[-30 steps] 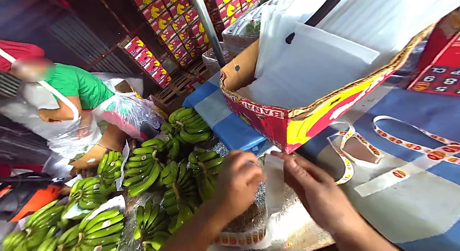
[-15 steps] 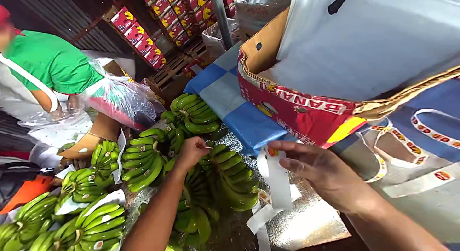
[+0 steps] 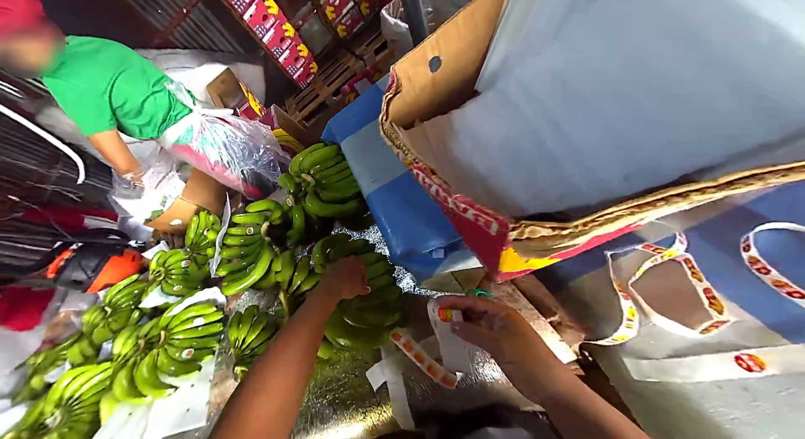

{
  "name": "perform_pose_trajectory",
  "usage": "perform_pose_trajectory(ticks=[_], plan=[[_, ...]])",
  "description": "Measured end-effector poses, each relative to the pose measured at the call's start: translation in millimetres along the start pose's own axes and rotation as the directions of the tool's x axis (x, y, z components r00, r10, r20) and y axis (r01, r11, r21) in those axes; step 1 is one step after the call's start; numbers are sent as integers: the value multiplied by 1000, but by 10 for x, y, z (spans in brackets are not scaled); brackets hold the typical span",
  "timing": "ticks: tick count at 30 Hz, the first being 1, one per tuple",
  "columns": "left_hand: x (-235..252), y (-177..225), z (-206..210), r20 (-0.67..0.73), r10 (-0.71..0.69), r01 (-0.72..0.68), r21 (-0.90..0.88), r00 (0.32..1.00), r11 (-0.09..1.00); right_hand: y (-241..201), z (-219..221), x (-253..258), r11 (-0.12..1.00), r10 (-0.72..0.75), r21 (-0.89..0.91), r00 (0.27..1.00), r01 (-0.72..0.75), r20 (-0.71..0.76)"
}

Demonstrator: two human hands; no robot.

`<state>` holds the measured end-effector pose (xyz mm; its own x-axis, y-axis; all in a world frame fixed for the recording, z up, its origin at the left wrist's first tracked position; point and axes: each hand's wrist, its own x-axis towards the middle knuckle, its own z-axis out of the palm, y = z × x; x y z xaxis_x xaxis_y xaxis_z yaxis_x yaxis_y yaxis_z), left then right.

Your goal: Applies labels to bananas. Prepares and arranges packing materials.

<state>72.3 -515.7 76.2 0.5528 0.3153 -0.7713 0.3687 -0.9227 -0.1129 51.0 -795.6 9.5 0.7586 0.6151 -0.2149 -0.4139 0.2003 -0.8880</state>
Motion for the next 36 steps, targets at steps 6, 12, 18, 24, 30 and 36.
perform_pose_trajectory(ticks=[6, 12, 18, 24, 30, 36], plan=[[172, 258, 78, 101, -167, 152, 141, 981, 978, -43, -141, 83, 996, 85, -25, 991, -83, 99], [287, 223, 245, 231, -92, 51, 179, 969, 983, -118, -212, 184, 993, 120, 3, 990, -120, 76], [282, 291, 285, 232, -170, 75, 369, 958, 926, -116, -164, 310, 988, 154, 3, 986, -154, 59], [-55, 440, 201, -42, -37, 45, 210, 998, 977, -120, -25, 393, 981, 189, 45, 981, -191, 50], [-656, 611, 238, -531, 398, -567, -200, 748, 799, -105, 126, 440, 974, 226, 1, 970, -227, 85], [-472, 574, 690, -775, 583, -441, 447, 243, 778, -211, 238, 427, 906, 378, 147, 915, -397, 141]])
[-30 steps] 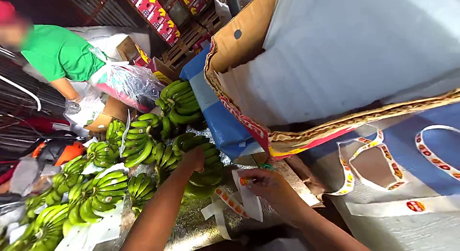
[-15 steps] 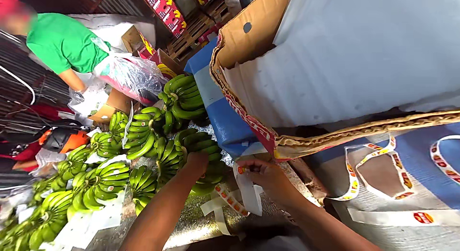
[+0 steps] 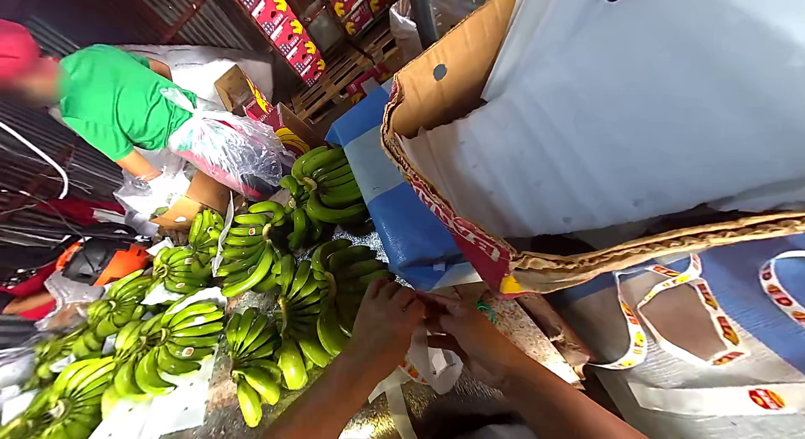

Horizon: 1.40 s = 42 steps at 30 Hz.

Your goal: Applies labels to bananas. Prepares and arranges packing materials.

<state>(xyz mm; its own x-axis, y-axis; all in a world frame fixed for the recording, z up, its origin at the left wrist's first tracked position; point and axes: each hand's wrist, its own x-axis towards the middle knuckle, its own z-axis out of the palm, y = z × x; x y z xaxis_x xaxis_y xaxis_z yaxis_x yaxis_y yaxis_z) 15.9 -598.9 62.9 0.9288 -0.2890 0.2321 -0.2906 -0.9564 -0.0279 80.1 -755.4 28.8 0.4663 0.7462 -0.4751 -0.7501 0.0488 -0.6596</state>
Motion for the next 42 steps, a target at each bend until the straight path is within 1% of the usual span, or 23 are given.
perform_pose_trajectory(ticks=[2, 3, 4, 5, 6, 7, 8, 9, 12, 17, 22, 25, 28, 31, 32, 33, 34, 36, 37, 38, 39, 40, 42], plan=[[-39, -28, 12, -30, -22, 21, -49, 999, 999, 29, -14, 33, 994, 24, 103, 1000, -24, 1], [-24, -41, -34, 21, -116, 118, -145, 993, 982, 51, -32, 62, 993, 17, 122, 999, -13, -29], [28, -76, -130, 147, -266, 297, -262, 953, 918, 78, -63, 100, 992, 0, 125, 997, 10, -80], [108, -167, -223, 300, -412, 499, -340, 861, 797, 116, -106, 145, 991, -27, 127, 990, 45, -138], [172, -316, -257, 394, -510, 640, -368, 765, 675, 145, -156, 182, 989, -44, 133, 983, 69, -177], [214, -489, -242, 449, -573, 725, -352, 685, 592, 156, -191, 209, 986, -54, 142, 976, 85, -213], [242, -654, -202, 499, -604, 777, -297, 622, 555, 151, -212, 217, 985, -56, 148, 971, 92, -231], [267, -802, -147, 562, -606, 806, -210, 563, 553, 132, -218, 208, 984, -49, 157, 970, 88, -236], [304, -1041, 120, 703, -573, 779, 42, 422, 625, 78, -191, 166, 980, -31, 186, 977, 71, -211], [306, -1037, 496, 756, -613, 707, 304, 228, 638, 111, -179, 112, 985, -13, 166, 987, 40, -163], [307, -889, 517, 752, -646, 645, 430, 131, 632, 197, -271, 106, 980, -19, 191, 987, 50, -158], [319, -813, 479, 758, -645, 579, 486, 94, 655, 184, -281, 115, 972, -31, 223, 982, 73, -188], [291, -781, 488, 765, -637, 491, 519, 100, 700, 158, -307, 124, 977, -65, 185, 978, 103, -199], [305, -690, 480, 770, -630, 325, 572, 106, 753, 103, -322, 141, 984, -94, 138, 984, 116, -154], [319, -665, 464, 775, -620, 269, 575, 122, 772, 89, -311, 155, 983, -104, 131, 983, 125, -154], [345, -656, 426, 781, -602, 262, 554, 166, 790, 71, -299, 171, 983, -115, 121, 982, 134, -153], [389, -655, 352, 775, -578, 332, 492, 253, 805, 56, -291, 193, 984, -129, 106, 979, 146, -155], [494, -618, 117, 680, -530, 549, 219, 507, 807, 53, -280, 255, 984, -158, 56, 975, 169, -158], [524, -562, 7, 597, -498, 603, 28, 629, 797, 61, -266, 288, 984, -169, 36, 973, 176, -156], [538, -485, -81, 521, -447, 594, -150, 727, 791, 59, -245, 314, 983, -177, 11, 974, 181, -143], [538, -395, -144, 474, -384, 544, -266, 793, 796, 54, -224, 340, 982, -188, -28, 975, 185, -121], [523, -306, -176, 453, -318, 481, -309, 833, 820, 51, -197, 369, 978, -201, -69, 975, 195, -99], [470, -177, -160, 376, -225, 330, -243, 899, 912, 10, -111, 392, 967, -228, -128, 972, 219, -63]])
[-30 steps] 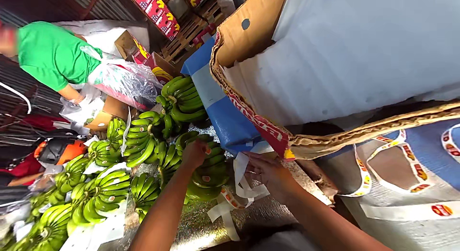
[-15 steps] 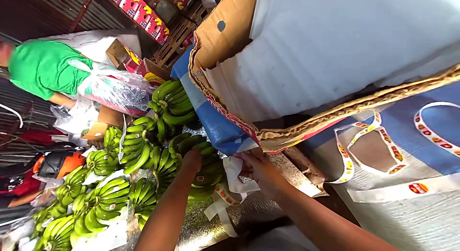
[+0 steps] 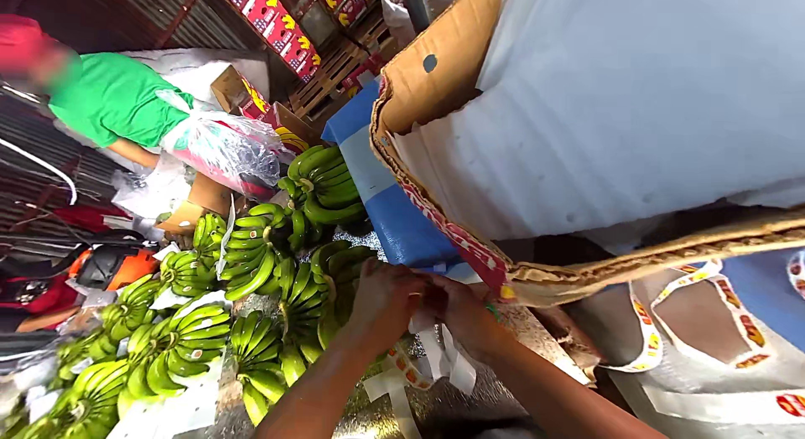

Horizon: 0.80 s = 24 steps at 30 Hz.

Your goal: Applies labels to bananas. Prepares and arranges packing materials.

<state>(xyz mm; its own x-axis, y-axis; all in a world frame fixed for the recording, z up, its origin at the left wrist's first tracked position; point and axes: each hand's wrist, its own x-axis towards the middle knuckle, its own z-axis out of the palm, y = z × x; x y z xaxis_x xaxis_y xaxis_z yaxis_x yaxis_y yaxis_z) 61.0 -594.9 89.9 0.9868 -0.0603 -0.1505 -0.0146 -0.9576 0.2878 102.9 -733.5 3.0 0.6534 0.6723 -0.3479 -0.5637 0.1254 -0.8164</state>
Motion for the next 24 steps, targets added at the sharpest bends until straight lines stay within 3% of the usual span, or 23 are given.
perform_pose_trajectory(ticks=[5, 8, 11, 14, 19, 24], plan=[[-48, -228, 136, -263, 216, -141, 278, 940, 950, -179, 148, 68, 976, 184, 107, 981, -189, 61], [-23, -445, 104, -314, 225, -160, 220, 922, 962, -191, 187, 232, 941, 216, 251, 974, -227, 72], [147, -734, -249, -246, -112, 64, -194, 963, 979, -268, 225, 535, 967, 119, 234, 992, -103, -52], [584, -1345, -597, -248, -454, 344, -381, 856, 858, -410, 310, 865, 973, -31, 216, 972, 83, -232], [1492, -2344, -661, -116, -682, 640, -263, 722, 722, -442, 468, 1211, 975, -118, 155, 962, 159, -245], [2149, -2593, -412, -86, -835, 828, -104, 544, 550, -272, 420, 1292, 984, -147, 66, 968, 163, -204]])
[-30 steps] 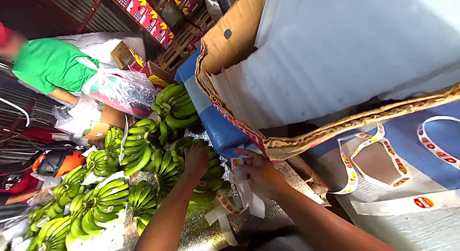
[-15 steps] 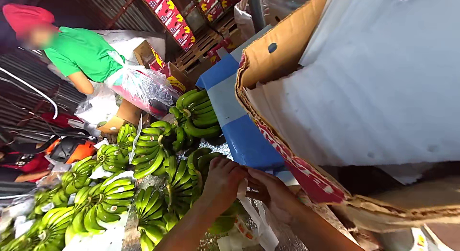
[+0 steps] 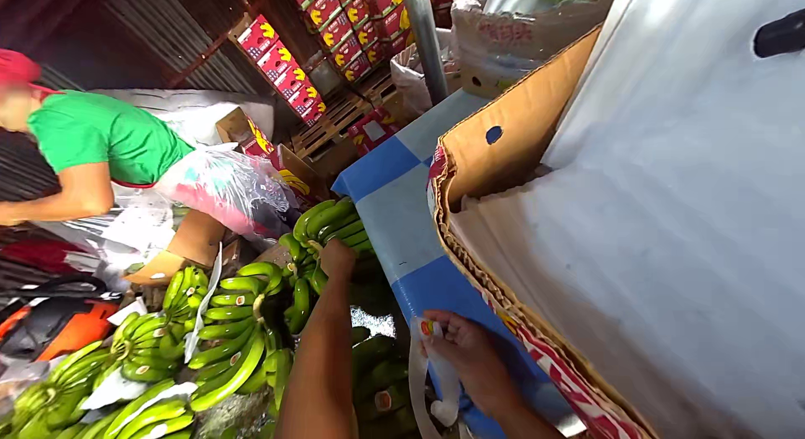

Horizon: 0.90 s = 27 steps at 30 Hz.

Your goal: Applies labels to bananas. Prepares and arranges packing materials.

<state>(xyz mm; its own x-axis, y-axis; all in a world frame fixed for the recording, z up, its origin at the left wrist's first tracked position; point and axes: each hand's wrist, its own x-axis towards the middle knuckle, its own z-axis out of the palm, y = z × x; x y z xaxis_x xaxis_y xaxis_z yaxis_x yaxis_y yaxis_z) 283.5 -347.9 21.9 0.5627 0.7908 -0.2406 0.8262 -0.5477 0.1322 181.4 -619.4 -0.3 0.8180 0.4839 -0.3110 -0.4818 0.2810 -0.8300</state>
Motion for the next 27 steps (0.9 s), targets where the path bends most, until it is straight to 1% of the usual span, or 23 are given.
perform_pose_trajectory(ticks=[1, 3, 5, 7, 9, 10, 11, 12, 13, 14, 15, 16, 17, 18, 19, 20, 21, 22, 23, 24, 25, 27], plan=[[1, 80, 11, 2, -21, 21, 46, 1000, 999, 8, -9, 6, 1000, 5, -9, 1000, -4, 6], [-11, 181, 10, 40, -20, 15, 127, 999, 992, 10, -20, 26, 1000, 19, -8, 1000, -19, 7], [4, 203, 1, 94, 1, -21, 208, 996, 978, 31, -34, 51, 1000, 18, 21, 1000, -18, 5], [45, 192, -16, 149, 14, -58, 292, 989, 955, -6, -50, 31, 998, 25, 52, 999, -27, 35], [84, 181, -39, 169, 38, -100, 381, 985, 919, -27, -59, 15, 994, 28, 107, 999, -32, 31], [83, 182, -59, 168, 69, -133, 409, 983, 903, -21, -75, 17, 991, 22, 131, 999, -27, 37], [52, 185, -94, 168, 131, -188, 393, 977, 900, 11, -97, 32, 989, 10, 148, 999, -16, 39], [-21, 183, -149, 166, 234, -276, 310, 958, 910, 49, -109, 45, 988, -6, 155, 999, 0, 40], [-134, 168, -215, 167, 377, -402, 153, 911, 903, 73, -110, 54, 988, -22, 151, 999, 14, 46], [-308, 144, -276, 167, 528, -530, -30, 833, 847, 85, -110, 62, 989, -27, 150, 998, 18, 54], [-535, 106, -321, 185, 652, -624, -189, 736, 758, 90, -113, 67, 989, -23, 149, 998, 14, 56], [-792, 51, -343, 216, 739, -673, -310, 638, 671, 80, -110, 64, 990, -16, 140, 998, 7, 62], [-1042, -16, -331, 243, 800, -701, -388, 548, 598, 60, -101, 54, 993, -13, 116, 997, 5, 71], [-1268, -76, -291, 260, 835, -734, -397, 485, 551, 28, -80, 33, 997, -13, 83, 997, 6, 75], [-1469, -122, -236, 257, 852, -787, -330, 456, 521, 16, -68, 19, 998, -11, 61, 998, 7, 69], [-1631, -165, -156, 207, 874, -844, -238, 439, 480, 17, -64, 11, 999, -5, 39, 998, 3, 58], [-1747, -206, -64, 124, 898, -890, -130, 422, 437, 19, -68, 8, 1000, 10, 24, 999, -11, 43], [-1814, -244, 30, 16, 924, -924, -11, 381, 381, 6, -77, 7, 999, 37, 19, 999, -38, 33], [-1843, -275, 108, -85, 945, -941, 101, 315, 323, -13, -85, 4, 997, 65, 29, 997, -66, 33], [-1850, -299, 161, -151, 958, -944, 190, 246, 272, -32, -97, 1, 993, 99, 60, 994, -101, 42], [-1849, -315, 196, -188, 964, -941, 245, 190, 233, -31, -118, 3, 985, 126, 108, 990, -131, 57], [-1815, -342, 245, -235, 966, -929, 324, 104, 179, -5, -152, 21, 963, 139, 224, 987, -153, 77]])
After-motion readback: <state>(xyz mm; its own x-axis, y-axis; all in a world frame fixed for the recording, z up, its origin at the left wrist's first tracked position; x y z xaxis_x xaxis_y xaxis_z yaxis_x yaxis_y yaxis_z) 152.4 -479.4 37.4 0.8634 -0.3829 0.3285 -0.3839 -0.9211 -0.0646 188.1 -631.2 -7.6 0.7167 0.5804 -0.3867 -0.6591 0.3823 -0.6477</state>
